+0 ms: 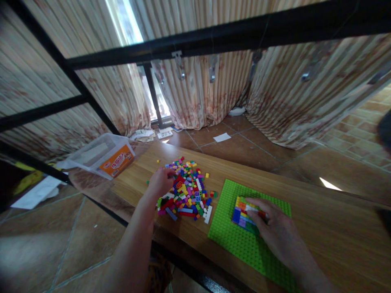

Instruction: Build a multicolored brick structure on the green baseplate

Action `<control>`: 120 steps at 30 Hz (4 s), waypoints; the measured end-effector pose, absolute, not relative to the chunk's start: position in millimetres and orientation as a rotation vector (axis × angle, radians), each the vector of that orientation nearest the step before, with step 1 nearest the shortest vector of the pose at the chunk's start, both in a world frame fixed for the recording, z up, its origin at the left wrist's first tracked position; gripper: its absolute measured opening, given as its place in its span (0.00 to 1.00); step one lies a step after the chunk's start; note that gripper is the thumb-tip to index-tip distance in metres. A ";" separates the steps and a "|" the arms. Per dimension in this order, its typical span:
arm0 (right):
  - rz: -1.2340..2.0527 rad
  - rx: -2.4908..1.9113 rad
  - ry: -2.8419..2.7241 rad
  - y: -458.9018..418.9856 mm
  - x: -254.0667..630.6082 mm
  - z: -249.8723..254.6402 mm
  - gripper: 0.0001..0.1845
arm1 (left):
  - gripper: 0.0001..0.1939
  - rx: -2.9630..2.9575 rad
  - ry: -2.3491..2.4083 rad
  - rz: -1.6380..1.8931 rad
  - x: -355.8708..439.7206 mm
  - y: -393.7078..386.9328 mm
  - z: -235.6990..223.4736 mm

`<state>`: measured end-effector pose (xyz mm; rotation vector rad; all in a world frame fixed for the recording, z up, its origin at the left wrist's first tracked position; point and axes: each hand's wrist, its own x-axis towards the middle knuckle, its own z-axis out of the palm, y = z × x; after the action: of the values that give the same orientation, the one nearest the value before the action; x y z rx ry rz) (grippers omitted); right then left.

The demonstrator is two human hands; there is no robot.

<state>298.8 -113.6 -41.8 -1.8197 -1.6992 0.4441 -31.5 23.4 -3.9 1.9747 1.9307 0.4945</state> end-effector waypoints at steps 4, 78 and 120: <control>0.457 -1.818 -1.687 -113.6 299.0 -41.8 0.22 | 0.16 1.793 1.707 0.796 -33.1 28.4 -8.2; 0.479 -1.645 -1.612 -100.9 185.3 -47.9 0.18 | 0.15 2.253 1.323 0.569 -7.0 -3.8 12.9; 0.145 -1.761 -0.827 -126.5 283.1 -11.6 0.18 | 0.11 2.034 1.152 0.787 98.1 -35.5 -12.3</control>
<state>283.1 -126.5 -11.6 -1.7610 -0.8273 0.1447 98.1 -35.5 -12.3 2.0341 1.1523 0.7866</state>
